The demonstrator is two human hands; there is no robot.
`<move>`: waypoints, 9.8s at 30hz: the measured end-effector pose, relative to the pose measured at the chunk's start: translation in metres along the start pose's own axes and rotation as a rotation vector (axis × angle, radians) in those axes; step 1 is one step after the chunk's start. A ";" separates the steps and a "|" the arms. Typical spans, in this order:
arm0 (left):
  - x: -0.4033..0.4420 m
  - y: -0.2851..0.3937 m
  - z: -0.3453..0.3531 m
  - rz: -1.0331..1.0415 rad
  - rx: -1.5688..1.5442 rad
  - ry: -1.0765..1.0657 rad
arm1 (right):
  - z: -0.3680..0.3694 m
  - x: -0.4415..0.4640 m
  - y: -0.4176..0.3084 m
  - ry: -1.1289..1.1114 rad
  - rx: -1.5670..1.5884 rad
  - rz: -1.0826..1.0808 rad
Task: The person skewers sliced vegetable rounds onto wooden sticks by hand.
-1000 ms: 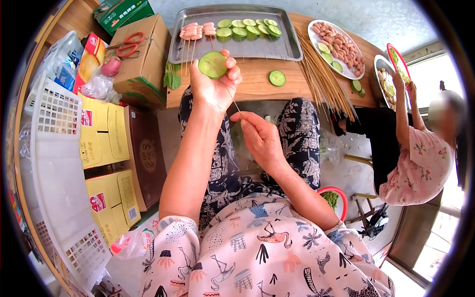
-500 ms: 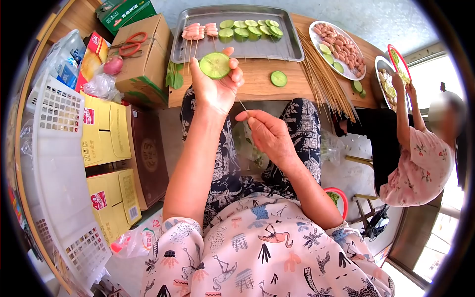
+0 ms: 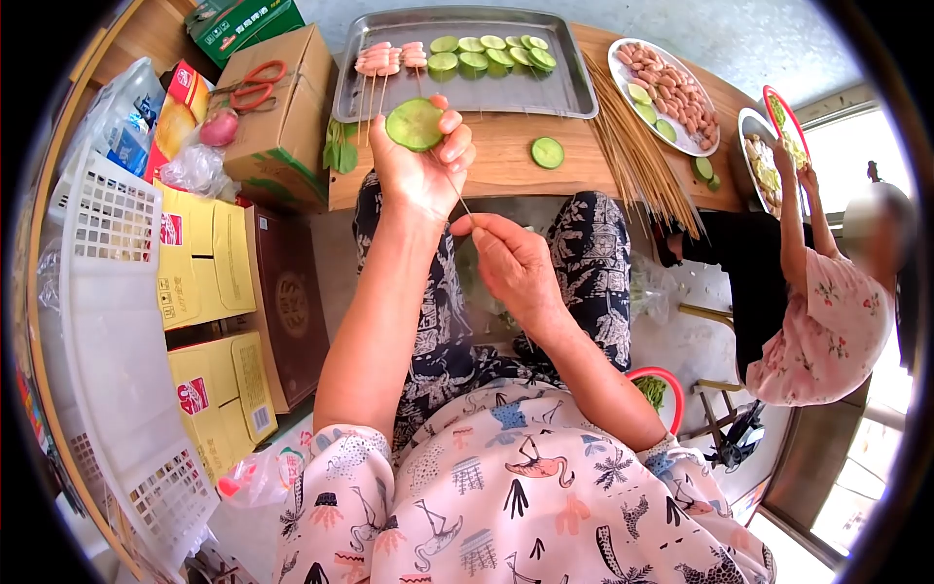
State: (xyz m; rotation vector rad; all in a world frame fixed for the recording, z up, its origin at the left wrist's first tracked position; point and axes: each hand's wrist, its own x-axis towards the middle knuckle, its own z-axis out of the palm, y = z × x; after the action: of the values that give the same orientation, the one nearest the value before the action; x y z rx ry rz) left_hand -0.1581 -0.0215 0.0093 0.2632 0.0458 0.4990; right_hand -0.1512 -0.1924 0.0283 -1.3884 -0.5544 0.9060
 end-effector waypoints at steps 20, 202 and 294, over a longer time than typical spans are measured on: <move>-0.002 -0.013 -0.002 0.008 0.151 0.003 | -0.042 0.005 0.007 -0.394 1.303 0.261; 0.035 -0.011 0.006 -0.154 0.087 0.097 | -0.052 -0.049 -0.024 -0.058 0.151 0.140; 0.024 -0.020 0.017 -0.083 0.142 0.052 | -0.028 -0.024 -0.022 0.051 0.244 0.098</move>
State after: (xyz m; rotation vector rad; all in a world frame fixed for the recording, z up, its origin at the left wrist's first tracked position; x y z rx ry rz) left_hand -0.1264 -0.0309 0.0206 0.3854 0.1429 0.4206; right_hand -0.1379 -0.2268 0.0503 -1.2212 -0.3267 0.9797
